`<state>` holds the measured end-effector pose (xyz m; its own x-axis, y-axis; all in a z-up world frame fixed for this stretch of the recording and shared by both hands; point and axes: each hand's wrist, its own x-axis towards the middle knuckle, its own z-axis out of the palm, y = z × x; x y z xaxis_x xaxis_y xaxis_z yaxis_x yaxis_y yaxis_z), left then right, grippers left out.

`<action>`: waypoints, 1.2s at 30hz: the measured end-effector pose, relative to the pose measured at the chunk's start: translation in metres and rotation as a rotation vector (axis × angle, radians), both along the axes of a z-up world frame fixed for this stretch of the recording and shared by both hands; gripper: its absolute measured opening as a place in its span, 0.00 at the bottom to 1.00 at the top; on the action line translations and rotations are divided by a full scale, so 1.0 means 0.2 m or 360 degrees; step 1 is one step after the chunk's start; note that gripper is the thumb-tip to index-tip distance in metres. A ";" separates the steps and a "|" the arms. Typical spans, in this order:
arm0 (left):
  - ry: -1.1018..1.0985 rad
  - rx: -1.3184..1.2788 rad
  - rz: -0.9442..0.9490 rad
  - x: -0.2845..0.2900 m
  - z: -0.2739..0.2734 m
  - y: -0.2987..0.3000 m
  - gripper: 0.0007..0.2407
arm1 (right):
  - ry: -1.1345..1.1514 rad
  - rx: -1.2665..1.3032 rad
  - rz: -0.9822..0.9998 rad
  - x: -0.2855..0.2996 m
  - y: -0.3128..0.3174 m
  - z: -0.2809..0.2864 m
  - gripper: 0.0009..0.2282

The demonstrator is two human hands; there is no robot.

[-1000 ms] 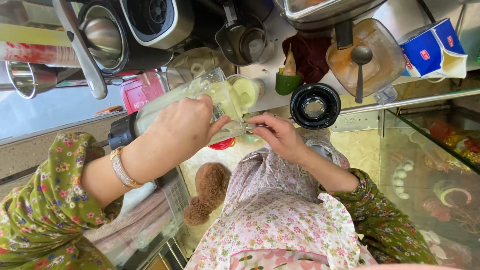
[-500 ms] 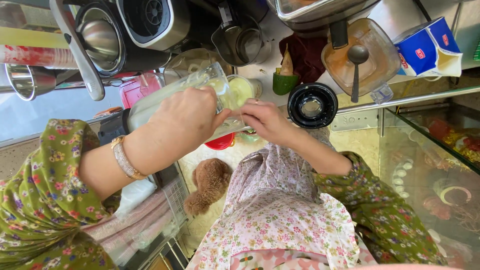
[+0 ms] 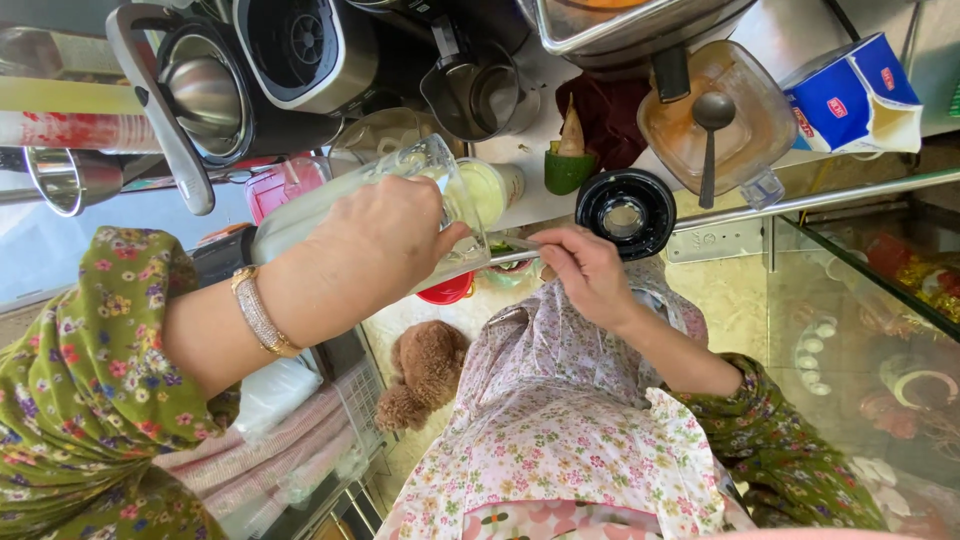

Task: Preparing a blended fruit smoothie or beverage at a shop counter, involving adding milk, syrups, and ice into a blender.

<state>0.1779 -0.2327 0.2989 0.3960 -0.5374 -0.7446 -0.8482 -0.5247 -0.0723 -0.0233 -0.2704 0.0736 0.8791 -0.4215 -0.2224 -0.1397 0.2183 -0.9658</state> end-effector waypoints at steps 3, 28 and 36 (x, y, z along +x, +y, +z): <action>0.0012 -0.0018 -0.0042 -0.02 0.00 -0.01 0.20 | -0.0153 -0.0195 0.0079 0.05 0.02 0.02 0.06; 0.0037 0.0035 0.0084 -0.01 0.00 0.08 0.21 | 0.0013 -0.0290 0.0069 0.00 -0.03 -0.04 0.06; 0.0015 -0.0224 0.0038 0.01 -0.02 0.23 0.21 | 0.0034 -0.0277 0.0017 -0.07 -0.03 -0.15 0.06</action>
<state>0.1794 -0.1863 0.2942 0.4034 -0.6275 -0.6660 -0.8356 -0.5493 0.0114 -0.0365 -0.2760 0.0435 0.8796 -0.4460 -0.1657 -0.1622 0.0465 -0.9857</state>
